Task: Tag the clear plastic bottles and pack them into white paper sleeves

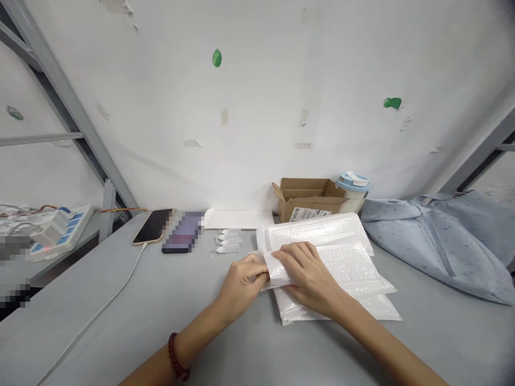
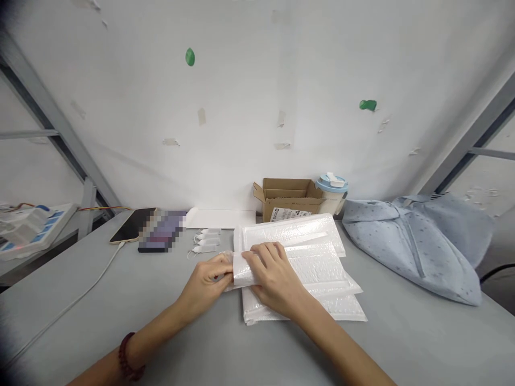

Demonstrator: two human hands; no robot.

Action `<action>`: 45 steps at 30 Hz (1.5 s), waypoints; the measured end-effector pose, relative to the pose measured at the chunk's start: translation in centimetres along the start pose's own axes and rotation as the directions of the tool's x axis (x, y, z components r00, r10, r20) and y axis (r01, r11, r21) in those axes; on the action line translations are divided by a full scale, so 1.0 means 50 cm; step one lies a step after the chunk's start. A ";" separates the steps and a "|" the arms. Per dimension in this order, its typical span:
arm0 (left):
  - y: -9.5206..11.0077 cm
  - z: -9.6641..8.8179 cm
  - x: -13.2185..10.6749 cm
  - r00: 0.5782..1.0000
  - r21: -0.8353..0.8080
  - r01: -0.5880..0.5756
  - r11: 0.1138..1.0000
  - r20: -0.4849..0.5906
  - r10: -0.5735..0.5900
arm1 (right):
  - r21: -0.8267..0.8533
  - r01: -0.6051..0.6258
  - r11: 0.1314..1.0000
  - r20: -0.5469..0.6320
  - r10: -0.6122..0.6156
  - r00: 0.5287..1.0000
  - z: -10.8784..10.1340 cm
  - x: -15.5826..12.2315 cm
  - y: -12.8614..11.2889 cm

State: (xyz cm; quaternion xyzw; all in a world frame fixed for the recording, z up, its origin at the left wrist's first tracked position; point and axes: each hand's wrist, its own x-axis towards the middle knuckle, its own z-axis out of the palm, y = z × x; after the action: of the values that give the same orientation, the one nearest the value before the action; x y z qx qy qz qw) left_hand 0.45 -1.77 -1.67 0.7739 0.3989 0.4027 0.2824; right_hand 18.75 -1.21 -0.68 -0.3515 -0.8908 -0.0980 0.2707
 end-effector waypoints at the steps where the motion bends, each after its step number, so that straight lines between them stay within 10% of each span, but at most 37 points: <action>1: 0.000 -0.001 0.000 0.999 0.010 0.004 1.000 -0.040 -0.003 | 0.001 -0.004 1.000 0.002 0.004 1.000 -0.001 0.000 0.000; 5: -0.002 -0.016 0.006 0.980 0.111 -0.049 0.993 -0.188 0.070 | -0.001 -0.030 1.000 0.000 0.030 1.000 -0.008 0.000 0.011; 9: -0.007 -0.047 0.019 0.920 0.089 0.198 0.976 -0.360 -0.154 | -0.026 -0.067 0.997 -0.049 0.066 0.997 -0.020 0.000 0.024; 16: -0.003 -0.057 0.030 0.866 -0.239 0.488 0.840 0.253 -0.431 | -0.187 -0.017 0.982 -0.057 0.007 0.998 -0.011 -0.003 0.004; 22: 0.002 -0.046 0.028 0.847 -0.342 0.531 0.776 0.245 -0.472 | -0.340 -0.057 0.939 -0.155 0.004 0.988 0.020 -0.007 -0.025; 45: -0.011 -0.026 0.019 0.847 -0.524 0.532 0.666 0.326 -0.420 | -0.180 -0.177 0.968 0.117 0.199 0.973 -0.013 -0.004 -0.018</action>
State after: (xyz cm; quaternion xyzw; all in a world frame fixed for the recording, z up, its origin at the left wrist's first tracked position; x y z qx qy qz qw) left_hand -0.52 -0.55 -1.05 0.5456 0.4136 0.3483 0.6403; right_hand 18.54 -2.25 -0.23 -0.4618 -0.8582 -0.1227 0.1876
